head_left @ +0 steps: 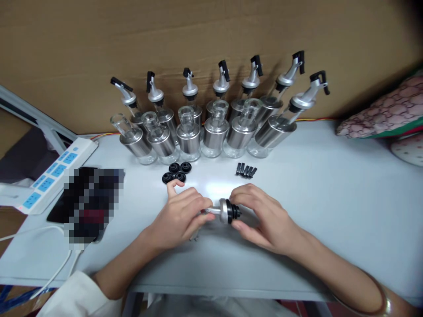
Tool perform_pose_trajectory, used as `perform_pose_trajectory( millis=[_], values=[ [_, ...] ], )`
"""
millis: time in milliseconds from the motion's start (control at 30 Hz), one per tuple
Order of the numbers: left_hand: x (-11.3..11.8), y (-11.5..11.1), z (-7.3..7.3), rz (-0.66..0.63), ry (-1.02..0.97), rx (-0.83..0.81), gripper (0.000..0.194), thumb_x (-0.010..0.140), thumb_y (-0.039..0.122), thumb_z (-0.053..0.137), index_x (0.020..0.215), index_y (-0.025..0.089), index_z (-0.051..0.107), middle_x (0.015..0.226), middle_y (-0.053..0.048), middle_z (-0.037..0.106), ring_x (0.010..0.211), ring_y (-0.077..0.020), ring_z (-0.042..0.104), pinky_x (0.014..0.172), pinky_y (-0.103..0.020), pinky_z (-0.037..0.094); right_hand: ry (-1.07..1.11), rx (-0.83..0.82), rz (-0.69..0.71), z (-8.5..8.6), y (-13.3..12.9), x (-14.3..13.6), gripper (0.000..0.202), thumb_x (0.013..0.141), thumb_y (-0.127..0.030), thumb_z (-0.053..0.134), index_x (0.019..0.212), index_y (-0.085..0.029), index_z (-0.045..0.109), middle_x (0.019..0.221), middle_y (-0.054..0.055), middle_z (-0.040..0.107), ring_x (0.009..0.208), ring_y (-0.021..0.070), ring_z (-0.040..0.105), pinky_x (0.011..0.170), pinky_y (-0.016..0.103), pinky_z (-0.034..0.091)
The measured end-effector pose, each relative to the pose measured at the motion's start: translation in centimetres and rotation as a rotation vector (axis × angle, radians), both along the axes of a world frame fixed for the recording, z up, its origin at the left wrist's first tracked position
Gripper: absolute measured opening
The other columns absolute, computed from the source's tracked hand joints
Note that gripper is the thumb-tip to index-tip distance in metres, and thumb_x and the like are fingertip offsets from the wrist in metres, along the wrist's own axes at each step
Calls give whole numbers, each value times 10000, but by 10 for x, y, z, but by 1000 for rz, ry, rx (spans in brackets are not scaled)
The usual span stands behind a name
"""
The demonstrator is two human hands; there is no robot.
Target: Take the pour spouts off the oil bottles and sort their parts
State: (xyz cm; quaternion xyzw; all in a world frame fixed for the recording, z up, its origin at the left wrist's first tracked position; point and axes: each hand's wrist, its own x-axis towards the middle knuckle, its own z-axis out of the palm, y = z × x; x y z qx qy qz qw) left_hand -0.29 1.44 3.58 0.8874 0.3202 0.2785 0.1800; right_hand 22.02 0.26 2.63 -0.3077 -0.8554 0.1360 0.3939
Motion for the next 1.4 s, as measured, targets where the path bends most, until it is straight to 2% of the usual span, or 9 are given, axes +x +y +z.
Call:
perform_pose_trajectory(
  millis=[167,300,533,700,1000,1400],
  values=[
    [3,-1,-2,23,1,134,314,1029,336,317,891,177,550,681,39,627,618,-115,542,845,-350,239,-42,-74,-44,1,-3,-1,150,974,-278,451,1070,-176,505,904,87,634,803,191,585,701,320,507],
    [6,-3,-1,-18,43,226,264,1029,294,328,886,181,518,724,36,684,608,-106,541,862,-358,244,-103,-108,-5,3,-3,-2,177,968,-223,369,1049,-159,513,931,107,646,798,212,571,699,356,465],
    [5,-3,1,2,55,331,235,1024,270,348,919,168,532,774,12,715,646,-116,574,823,-365,239,-94,-224,56,2,-3,-3,171,980,-251,362,995,-161,506,861,83,615,763,195,533,680,346,437],
    [-1,1,8,-4,116,334,397,1034,374,287,798,174,536,647,38,650,640,-131,543,795,-373,209,-69,-147,79,5,-4,-4,181,1000,-285,364,1009,-164,499,838,72,614,760,188,545,684,344,430],
    [-4,5,14,-34,111,284,422,1035,391,274,793,173,543,632,41,660,711,-149,578,818,-381,188,-77,40,48,8,-2,-5,64,935,-202,456,938,-176,514,777,56,643,699,174,567,672,334,419],
    [-4,2,17,-57,59,156,495,1041,380,205,755,160,543,632,31,639,628,-120,543,829,-372,218,-86,162,46,9,-1,-8,195,983,-277,387,972,-155,539,790,89,653,732,192,574,669,341,459]
  ],
)
